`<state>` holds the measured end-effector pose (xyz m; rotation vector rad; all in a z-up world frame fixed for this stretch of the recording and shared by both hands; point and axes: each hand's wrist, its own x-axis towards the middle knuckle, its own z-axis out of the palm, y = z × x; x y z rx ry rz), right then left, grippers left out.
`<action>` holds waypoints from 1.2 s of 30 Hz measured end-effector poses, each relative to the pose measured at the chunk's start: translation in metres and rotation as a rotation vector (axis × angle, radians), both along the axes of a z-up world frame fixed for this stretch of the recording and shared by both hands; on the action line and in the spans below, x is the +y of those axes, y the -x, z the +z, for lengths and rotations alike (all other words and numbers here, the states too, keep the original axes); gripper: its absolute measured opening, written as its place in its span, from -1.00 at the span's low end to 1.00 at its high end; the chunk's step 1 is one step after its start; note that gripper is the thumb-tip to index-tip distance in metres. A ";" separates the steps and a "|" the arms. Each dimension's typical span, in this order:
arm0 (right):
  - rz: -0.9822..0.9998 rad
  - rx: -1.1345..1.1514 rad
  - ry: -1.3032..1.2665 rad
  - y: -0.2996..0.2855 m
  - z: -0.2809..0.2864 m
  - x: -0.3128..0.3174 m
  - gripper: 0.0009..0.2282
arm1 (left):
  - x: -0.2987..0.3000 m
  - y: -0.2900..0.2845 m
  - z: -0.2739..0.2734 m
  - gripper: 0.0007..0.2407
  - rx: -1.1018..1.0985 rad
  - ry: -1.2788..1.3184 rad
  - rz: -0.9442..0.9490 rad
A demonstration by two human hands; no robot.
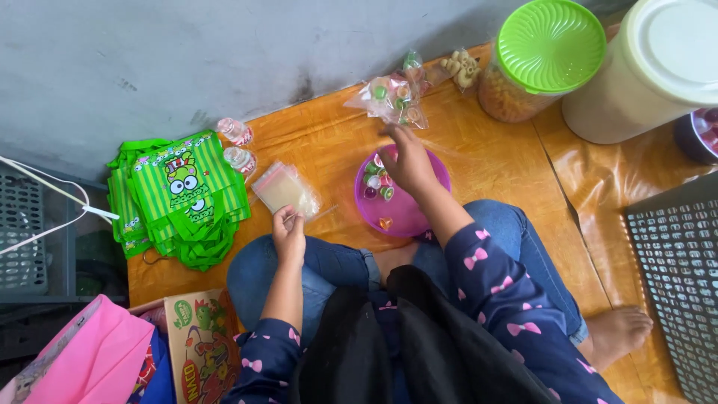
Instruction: Packaging small colorful items into clear plastic bags from a bowl while sitting on the floor.
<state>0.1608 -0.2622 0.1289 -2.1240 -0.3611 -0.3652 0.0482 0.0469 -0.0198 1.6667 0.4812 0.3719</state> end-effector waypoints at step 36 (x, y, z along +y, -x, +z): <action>0.199 0.776 0.119 0.050 -0.099 -0.026 -0.82 | 0.040 -0.085 -0.005 -0.88 0.474 -0.230 0.459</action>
